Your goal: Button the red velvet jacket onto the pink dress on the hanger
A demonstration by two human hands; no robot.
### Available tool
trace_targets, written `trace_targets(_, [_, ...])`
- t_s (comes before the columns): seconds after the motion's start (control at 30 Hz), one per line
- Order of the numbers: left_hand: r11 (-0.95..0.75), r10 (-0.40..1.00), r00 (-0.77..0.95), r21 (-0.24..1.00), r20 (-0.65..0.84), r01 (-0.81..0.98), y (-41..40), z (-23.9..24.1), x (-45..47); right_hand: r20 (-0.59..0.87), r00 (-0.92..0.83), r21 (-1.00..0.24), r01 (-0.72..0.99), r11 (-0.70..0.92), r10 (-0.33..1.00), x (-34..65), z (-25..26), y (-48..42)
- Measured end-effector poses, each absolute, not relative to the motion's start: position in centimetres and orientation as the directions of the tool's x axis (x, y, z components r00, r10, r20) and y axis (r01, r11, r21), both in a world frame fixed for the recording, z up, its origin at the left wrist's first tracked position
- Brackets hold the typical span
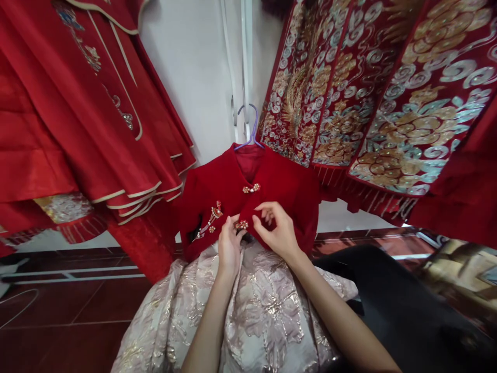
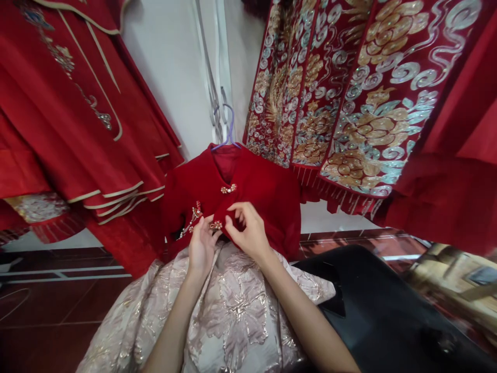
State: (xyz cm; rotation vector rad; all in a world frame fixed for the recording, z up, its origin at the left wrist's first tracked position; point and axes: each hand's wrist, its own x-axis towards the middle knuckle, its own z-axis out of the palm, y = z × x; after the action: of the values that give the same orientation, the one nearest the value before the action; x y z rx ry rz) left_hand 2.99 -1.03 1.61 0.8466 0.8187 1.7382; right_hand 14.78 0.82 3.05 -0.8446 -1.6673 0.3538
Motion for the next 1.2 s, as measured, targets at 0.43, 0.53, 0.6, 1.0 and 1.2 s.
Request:
trace_targets(0.43, [-0.415,0.799,-0.548,0.887,0.247,-0.205,-0.5,0.1,0.9,0.652,-0.220,-0.642,0.349,0.683,0.726,13.4,2.2,0.1])
trace_targets(0.53, [-0.441,0.777,-0.519,0.896,0.356,-0.047,-0.8,0.1,1.2,0.672,-0.242,-0.598,0.382,0.705,0.700,13.5,2.3,0.0])
trace_targets(0.6, [-0.456,0.732,-0.514,0.882,0.447,0.118,-1.1,0.3,1.1,0.693,-0.219,-0.562,0.433,0.705,0.687,13.5,2.4,0.1])
trace_targets(1.0, [-0.389,0.758,-0.440,0.876,0.481,0.286,5.8,-1.2,-3.8,0.678,-0.256,-0.600,0.347,0.720,0.689,13.3,3.4,0.9])
trace_targets(1.2, [-0.472,0.765,-0.447,0.876,0.464,0.103,6.3,-1.2,-1.8,0.540,-0.258,-0.799,0.141,0.584,0.801,10.4,2.5,6.0])
